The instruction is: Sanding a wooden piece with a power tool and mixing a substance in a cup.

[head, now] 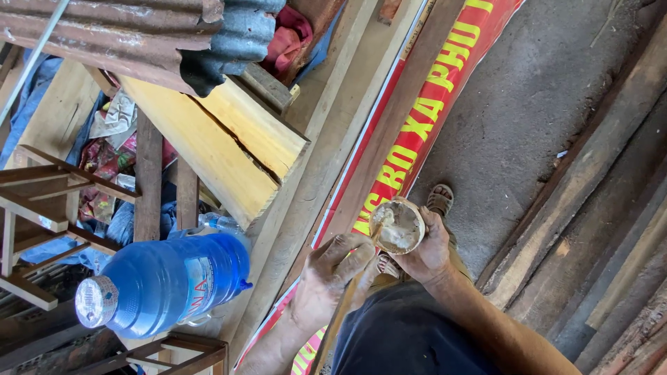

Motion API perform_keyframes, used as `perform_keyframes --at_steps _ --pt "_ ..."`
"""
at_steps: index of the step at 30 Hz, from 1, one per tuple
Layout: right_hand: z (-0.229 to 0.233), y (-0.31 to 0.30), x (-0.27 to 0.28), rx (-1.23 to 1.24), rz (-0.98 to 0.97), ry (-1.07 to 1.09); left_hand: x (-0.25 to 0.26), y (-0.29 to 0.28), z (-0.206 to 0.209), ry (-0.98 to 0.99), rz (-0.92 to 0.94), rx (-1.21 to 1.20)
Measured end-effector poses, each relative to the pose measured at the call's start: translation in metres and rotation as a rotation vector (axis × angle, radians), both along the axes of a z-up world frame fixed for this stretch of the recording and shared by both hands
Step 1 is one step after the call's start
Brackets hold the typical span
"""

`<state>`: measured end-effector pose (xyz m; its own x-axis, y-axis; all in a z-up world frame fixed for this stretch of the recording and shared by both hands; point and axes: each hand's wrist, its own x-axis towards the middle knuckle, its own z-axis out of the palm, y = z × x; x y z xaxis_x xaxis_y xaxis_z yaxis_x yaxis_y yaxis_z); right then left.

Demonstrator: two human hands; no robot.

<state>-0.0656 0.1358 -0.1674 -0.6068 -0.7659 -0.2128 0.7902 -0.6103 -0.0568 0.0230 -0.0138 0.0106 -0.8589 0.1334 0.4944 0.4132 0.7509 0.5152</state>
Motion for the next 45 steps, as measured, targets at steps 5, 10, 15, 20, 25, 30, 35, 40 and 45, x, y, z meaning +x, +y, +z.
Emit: perform_keyframes --at_steps 5,10,15,20,25,30,35,40,45 --pt "0.005 -0.002 0.003 -0.010 -0.003 0.014 -0.001 0.002 0.002 -0.004 0.038 -0.027" --pt "0.004 -0.003 0.007 0.024 -0.011 0.015 0.011 -0.003 -0.031 -0.023 0.069 -0.110" --pt "-0.006 -0.003 0.011 0.049 -0.036 0.038 0.007 -0.004 -0.040 -0.072 0.064 -0.147" --pt "-0.012 -0.001 0.008 0.055 0.008 0.024 -0.007 -0.002 -0.022 -0.033 0.015 0.097" --pt "-0.018 0.001 0.005 0.042 0.010 -0.019 -0.005 0.009 -0.037 0.020 0.066 0.032" --pt "-0.004 0.002 0.001 0.028 0.027 -0.049 0.003 -0.003 -0.034 -0.063 0.024 0.043" --pt "-0.004 0.006 0.002 0.038 0.037 -0.114 0.001 -0.006 -0.022 -0.037 0.004 0.011" --pt "-0.007 0.008 0.001 -0.019 0.040 -0.076 -0.004 -0.005 -0.042 -0.086 -0.068 0.079" --pt "-0.006 0.012 0.002 -0.008 0.081 -0.048 -0.005 -0.001 -0.048 -0.199 -0.066 0.104"
